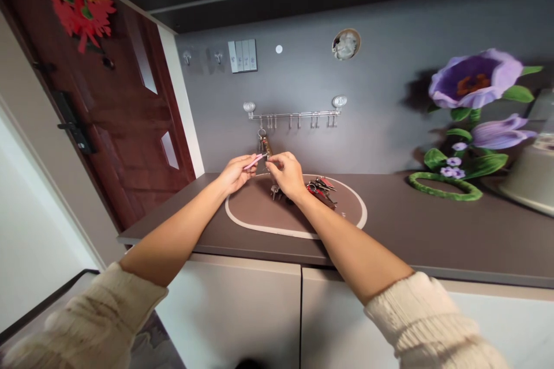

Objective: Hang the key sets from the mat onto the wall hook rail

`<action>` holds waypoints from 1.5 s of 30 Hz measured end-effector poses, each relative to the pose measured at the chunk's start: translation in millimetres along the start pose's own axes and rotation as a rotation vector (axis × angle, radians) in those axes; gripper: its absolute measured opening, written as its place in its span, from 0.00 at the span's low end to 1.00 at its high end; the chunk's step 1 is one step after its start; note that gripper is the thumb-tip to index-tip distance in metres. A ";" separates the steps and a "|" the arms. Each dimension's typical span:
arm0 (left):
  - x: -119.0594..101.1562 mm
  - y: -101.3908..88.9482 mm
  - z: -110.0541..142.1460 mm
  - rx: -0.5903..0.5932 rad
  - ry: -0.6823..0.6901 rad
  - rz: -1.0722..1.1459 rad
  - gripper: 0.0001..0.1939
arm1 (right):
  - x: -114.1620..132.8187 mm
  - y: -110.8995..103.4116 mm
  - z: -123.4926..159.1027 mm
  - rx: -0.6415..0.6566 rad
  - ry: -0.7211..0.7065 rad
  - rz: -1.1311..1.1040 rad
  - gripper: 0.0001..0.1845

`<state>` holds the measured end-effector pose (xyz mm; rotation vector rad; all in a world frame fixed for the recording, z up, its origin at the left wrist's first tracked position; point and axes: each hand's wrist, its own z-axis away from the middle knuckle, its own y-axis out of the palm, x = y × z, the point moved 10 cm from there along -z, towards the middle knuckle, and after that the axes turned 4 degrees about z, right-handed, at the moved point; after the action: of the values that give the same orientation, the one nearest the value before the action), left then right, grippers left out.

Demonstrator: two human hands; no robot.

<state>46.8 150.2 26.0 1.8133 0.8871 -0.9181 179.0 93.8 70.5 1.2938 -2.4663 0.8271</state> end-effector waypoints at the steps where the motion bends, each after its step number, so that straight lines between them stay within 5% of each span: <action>1: 0.2 0.1 0.2 -0.001 -0.003 0.004 0.11 | -0.2 -0.9 -0.4 -0.010 -0.005 0.001 0.08; 10: 1.4 -7.5 1.3 -0.078 -0.039 -0.001 0.09 | -0.3 -6.6 -3.6 -0.032 -0.038 -0.006 0.07; 15: 14.8 -11.2 5.8 -0.142 -0.188 -0.005 0.06 | 3.7 -13.4 -6.0 -0.060 -0.073 0.008 0.08; 21: 24.9 -5.6 12.3 -0.087 -0.292 -0.189 0.07 | 1.9 -16.2 -8.5 -0.068 -0.059 -0.002 0.09; 30: 8.5 -5.8 3.3 -0.077 -0.032 -0.432 0.11 | -14.9 -8.7 -10.8 -0.027 0.048 -0.124 0.11; 35: -13.7 14.8 8.0 0.023 0.194 -0.385 0.14 | -13.9 -0.6 -8.9 0.046 0.084 -0.170 0.12; 45: -13.4 22.5 12.8 0.045 0.190 -0.343 0.13 | -19.4 12.2 -4.2 0.111 0.156 -0.318 0.14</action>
<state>56.9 128.1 42.0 1.8412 1.3368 -0.9926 180.2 114.9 60.6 1.5426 -2.0500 0.9495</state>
